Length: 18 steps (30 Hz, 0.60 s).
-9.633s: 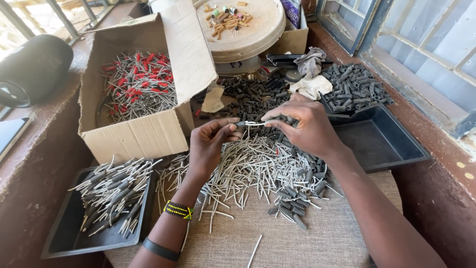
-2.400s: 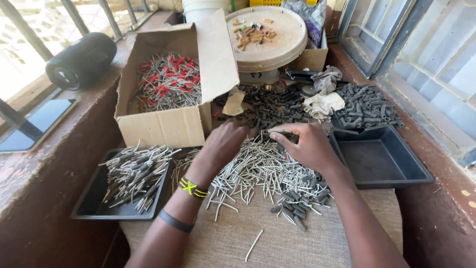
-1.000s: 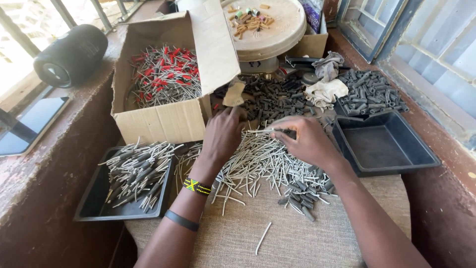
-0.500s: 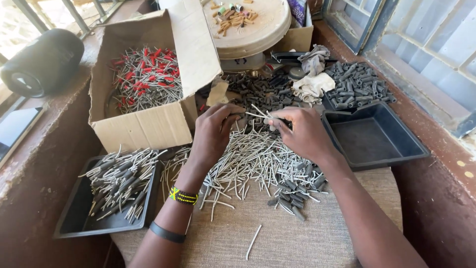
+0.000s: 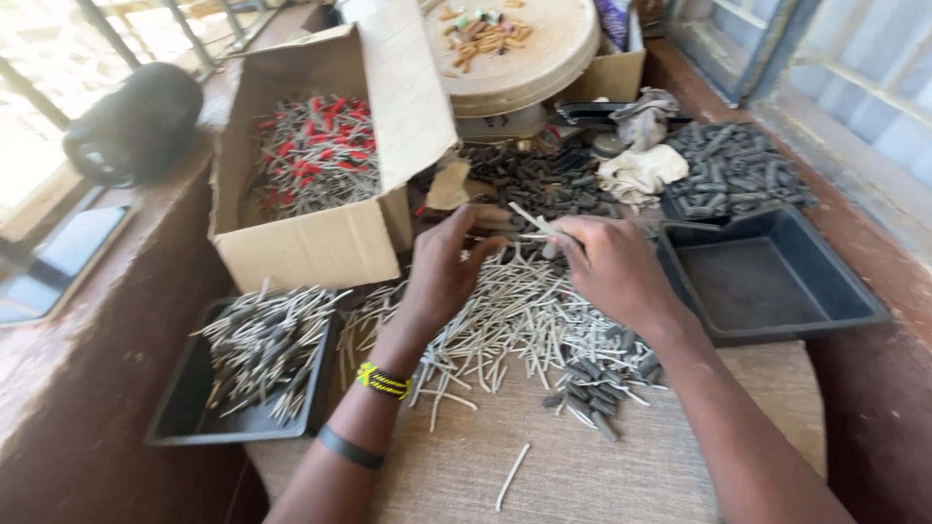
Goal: Assembling small metal rods with black plastic connectors by hand
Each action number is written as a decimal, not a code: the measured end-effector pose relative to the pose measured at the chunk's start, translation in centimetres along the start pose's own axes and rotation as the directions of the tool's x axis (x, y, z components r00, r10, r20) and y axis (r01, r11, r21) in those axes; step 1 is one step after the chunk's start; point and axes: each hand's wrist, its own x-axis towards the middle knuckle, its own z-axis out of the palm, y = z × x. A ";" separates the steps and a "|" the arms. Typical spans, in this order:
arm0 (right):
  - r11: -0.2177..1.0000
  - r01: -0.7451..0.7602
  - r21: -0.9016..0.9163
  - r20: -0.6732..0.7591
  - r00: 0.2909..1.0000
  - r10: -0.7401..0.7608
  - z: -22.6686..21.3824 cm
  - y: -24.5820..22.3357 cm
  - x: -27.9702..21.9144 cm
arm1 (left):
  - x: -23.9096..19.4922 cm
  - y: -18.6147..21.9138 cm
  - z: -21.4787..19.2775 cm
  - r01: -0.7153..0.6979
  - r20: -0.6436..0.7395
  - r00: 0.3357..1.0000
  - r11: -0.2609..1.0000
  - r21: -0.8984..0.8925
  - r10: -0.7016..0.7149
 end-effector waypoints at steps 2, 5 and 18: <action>0.999 -0.032 0.014 -0.004 0.999 0.032 -0.2 -1.0 -0.4 | -0.3 -0.2 0.6 0.069 -0.006 0.998 0.994 -0.088 -0.069; 0.996 -0.084 0.032 -0.031 0.996 0.085 0.3 -1.7 -0.6 | -0.6 -0.1 1.3 0.169 0.000 0.985 0.949 -0.266 -0.175; 0.998 -0.036 0.051 -0.200 0.979 0.046 0.1 1.4 0.1 | -0.1 -2.8 1.0 0.214 -0.028 0.955 0.749 -0.627 -0.296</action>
